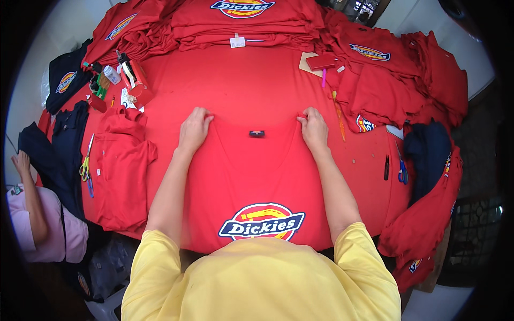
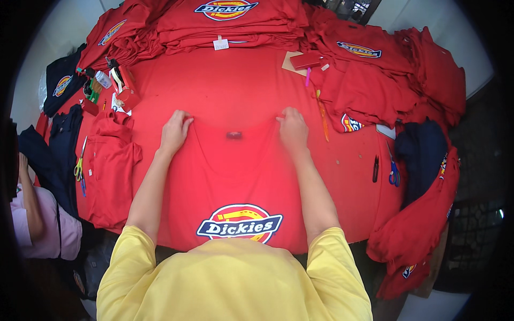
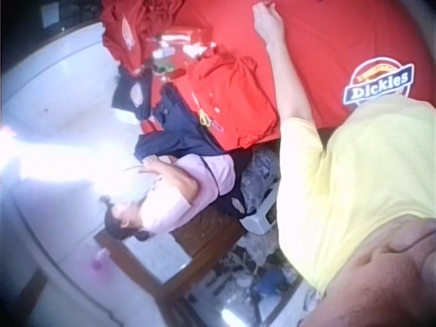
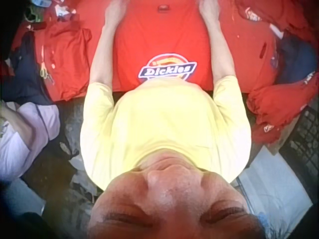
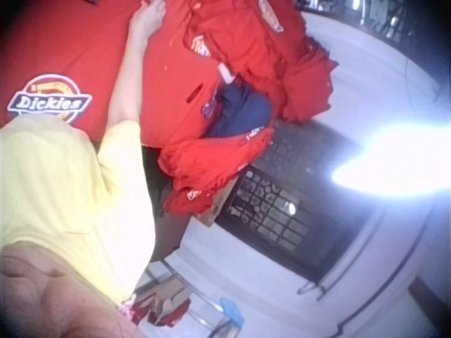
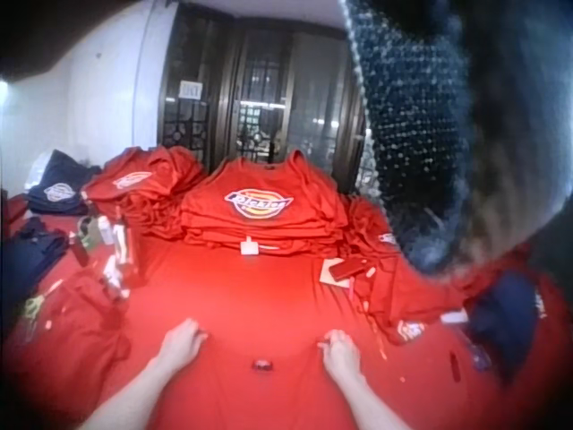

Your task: The person folds red Dickies t-shirts one by one on a table, smoothing and aligning each shirt before folding it into a compact rectangle. The person occasionally uses a small tool to remove tags or threads from the shirts. A second person is visible in the background working on dark-colored shirts.

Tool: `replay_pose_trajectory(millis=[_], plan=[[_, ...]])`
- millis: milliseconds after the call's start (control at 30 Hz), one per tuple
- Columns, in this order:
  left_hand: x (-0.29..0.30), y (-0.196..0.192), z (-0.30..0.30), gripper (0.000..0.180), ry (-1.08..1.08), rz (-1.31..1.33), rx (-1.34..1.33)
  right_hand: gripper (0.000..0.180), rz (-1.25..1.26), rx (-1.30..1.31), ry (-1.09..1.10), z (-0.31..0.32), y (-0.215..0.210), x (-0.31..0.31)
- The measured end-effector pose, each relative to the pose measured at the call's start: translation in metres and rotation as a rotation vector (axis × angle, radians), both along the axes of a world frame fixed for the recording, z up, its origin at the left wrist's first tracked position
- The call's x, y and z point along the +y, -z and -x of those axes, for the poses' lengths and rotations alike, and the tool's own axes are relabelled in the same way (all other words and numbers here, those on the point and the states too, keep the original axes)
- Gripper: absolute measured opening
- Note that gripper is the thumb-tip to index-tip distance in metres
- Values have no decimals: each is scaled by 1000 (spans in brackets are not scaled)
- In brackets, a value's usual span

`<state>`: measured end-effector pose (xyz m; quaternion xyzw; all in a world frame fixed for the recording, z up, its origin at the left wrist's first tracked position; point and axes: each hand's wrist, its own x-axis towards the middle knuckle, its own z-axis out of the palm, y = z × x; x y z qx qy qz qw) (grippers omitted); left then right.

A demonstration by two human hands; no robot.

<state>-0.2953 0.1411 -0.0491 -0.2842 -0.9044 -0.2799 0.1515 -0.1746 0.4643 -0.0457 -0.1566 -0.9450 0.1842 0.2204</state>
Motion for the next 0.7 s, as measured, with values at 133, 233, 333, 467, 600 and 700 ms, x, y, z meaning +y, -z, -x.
replay_pose_trajectory(millis=[133, 233, 333, 467, 600, 700], plan=[[-2, 4, 9, 17, 2, 10, 136, 20, -98, 122, 18, -1, 4, -6], [-6, 9, 1, 17, 12, -3, 88, 22, -8, 172, -20, -5, 8, 2], [-7, 7, 4, 21, -23, -61, -8, 23, 129, 135, -70, -2, 7, 9], [-7, 4, 11, 27, -77, -171, -199, 21, 489, 7, -168, 2, 9, 42], [-7, -3, 6, 29, -129, -115, -228, 20, 786, -159, -71, 8, -6, 38], [-6, -1, 5, 25, -101, -101, -166, 19, 419, -141, -106, 10, -2, 33]])
